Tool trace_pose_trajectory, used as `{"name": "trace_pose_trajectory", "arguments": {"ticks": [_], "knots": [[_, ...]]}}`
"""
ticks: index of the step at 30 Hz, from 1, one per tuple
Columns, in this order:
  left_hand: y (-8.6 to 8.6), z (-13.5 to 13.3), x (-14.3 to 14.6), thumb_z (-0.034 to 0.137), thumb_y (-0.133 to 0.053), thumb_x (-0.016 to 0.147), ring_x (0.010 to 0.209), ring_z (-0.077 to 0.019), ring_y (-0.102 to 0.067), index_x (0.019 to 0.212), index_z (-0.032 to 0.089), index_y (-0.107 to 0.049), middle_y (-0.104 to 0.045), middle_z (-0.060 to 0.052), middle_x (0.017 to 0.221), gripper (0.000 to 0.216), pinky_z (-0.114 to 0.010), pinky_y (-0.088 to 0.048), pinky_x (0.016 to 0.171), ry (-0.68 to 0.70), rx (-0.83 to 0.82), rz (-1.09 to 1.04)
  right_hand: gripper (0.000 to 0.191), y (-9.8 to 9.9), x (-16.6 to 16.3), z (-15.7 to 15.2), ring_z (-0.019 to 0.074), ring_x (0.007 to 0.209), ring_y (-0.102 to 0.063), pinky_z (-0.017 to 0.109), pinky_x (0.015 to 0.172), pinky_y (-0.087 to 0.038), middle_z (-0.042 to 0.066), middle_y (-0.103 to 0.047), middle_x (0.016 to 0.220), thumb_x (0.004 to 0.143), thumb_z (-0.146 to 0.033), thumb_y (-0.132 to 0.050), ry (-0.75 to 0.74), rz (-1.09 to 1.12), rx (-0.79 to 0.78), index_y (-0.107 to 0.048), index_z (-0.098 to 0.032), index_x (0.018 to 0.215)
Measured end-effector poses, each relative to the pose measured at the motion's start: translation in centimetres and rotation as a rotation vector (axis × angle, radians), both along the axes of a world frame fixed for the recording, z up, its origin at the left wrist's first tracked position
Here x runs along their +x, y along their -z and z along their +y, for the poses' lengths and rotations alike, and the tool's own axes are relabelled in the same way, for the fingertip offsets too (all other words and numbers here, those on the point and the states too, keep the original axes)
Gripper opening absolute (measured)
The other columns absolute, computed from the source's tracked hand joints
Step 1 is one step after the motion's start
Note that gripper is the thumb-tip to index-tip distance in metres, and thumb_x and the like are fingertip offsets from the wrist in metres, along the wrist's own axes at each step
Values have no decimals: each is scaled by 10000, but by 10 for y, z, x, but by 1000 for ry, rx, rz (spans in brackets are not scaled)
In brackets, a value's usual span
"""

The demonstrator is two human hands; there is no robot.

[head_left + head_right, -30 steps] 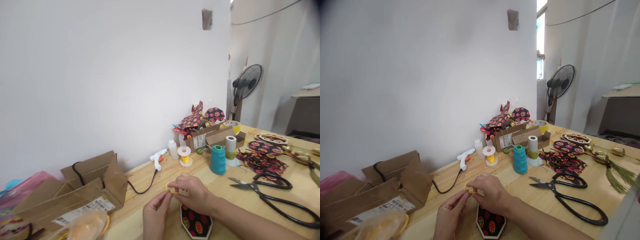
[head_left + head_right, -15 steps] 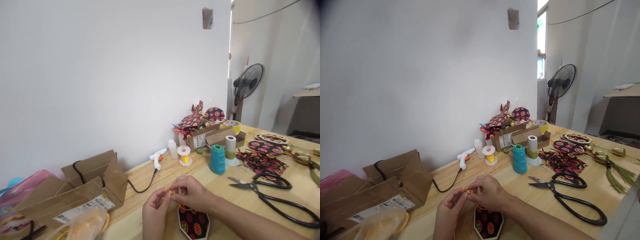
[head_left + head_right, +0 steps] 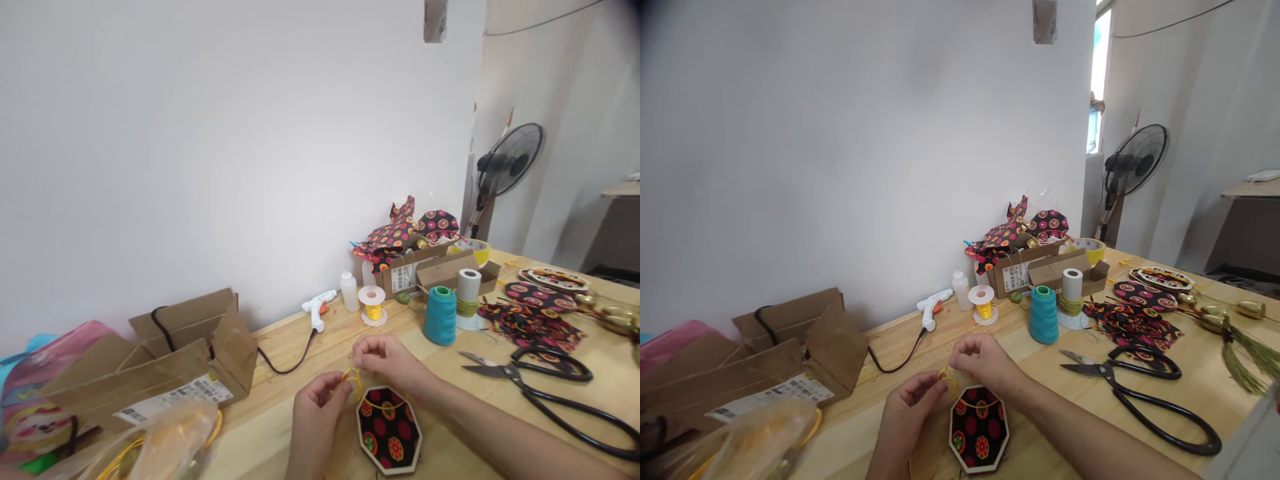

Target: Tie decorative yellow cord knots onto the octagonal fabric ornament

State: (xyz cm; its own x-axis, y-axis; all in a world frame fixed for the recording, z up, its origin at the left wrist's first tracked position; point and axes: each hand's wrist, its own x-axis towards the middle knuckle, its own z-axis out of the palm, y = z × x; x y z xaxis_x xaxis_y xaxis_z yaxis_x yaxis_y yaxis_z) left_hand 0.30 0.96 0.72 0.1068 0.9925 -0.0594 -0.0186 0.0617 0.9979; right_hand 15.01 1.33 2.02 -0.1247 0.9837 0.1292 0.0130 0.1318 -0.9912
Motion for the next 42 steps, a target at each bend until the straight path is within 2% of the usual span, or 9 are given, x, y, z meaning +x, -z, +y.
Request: {"name": "trace_pose_trajectory", "arguments": {"ticks": [5,11,17,20,22,27,34,38,42], "knots": [[-2,-1,1,212,-701,498,521,-123,-571,603,135,-652,-661,-1,534,139,-188,-436,499,23,-20,-32,122,-11,3,-4,87,572,-466,214,582,-379,-15,-526,599,644,-240,-564,-42,158,-125,-521,-128,621],[-11,-5,3,241,-702,505,642,-183,-620,663,136,-688,-709,-57,675,190,-243,-467,605,106,-63,-71,146,-14,3,-7,104,617,-517,251,652,-388,-6,-562,612,699,-273,-543,-151,255,-85,-492,-140,668],[-8,-5,3,218,-705,503,595,-173,-616,602,140,-687,-708,-51,627,128,-238,-466,575,58,-49,-35,186,-14,7,-7,52,454,-391,182,476,-332,-64,-437,485,717,-312,-541,-130,244,-3,-471,-145,676],[-7,-5,4,213,-699,512,592,-162,-611,600,156,-691,-708,-40,623,105,-225,-463,568,43,-36,-16,203,-21,12,-9,29,378,-210,144,351,-186,-103,-292,450,708,-338,-547,-166,240,-59,-448,-163,683],[-7,-5,4,211,-696,517,594,-163,-610,604,158,-694,-708,-41,624,102,-226,-463,566,41,-24,-1,217,-27,16,-11,29,379,-156,153,339,-112,-106,-255,449,692,-346,-561,-187,159,-68,-446,-164,662],[-7,-5,2,227,-702,501,604,-184,-615,598,150,-699,-709,-61,631,123,-248,-470,576,26,-5,19,221,-37,33,-11,42,402,-222,176,377,-168,-89,-281,438,670,-343,-572,-198,-270,112,-488,-153,596],[-10,-8,6,228,-685,519,577,-188,-608,595,151,-700,-703,-56,593,110,-244,-467,524,37,11,68,174,-43,57,-11,73,439,-338,218,441,-217,-43,-425,455,662,-357,-573,122,-886,476,-593,-202,587],[-12,-11,7,221,-677,519,565,-191,-602,590,148,-699,-697,-52,578,104,-250,-463,514,9,-3,68,162,-48,56,-20,105,492,-391,246,512,-296,-32,-423,467,648,-355,-593,35,-641,512,-583,-204,590],[-11,-11,6,227,-676,520,581,-192,-606,600,149,-699,-702,-56,599,114,-251,-463,540,0,5,76,224,-50,52,-26,86,460,-347,216,446,-283,-53,-374,489,613,-374,-623,-213,-192,253,-515,-194,689]]}}
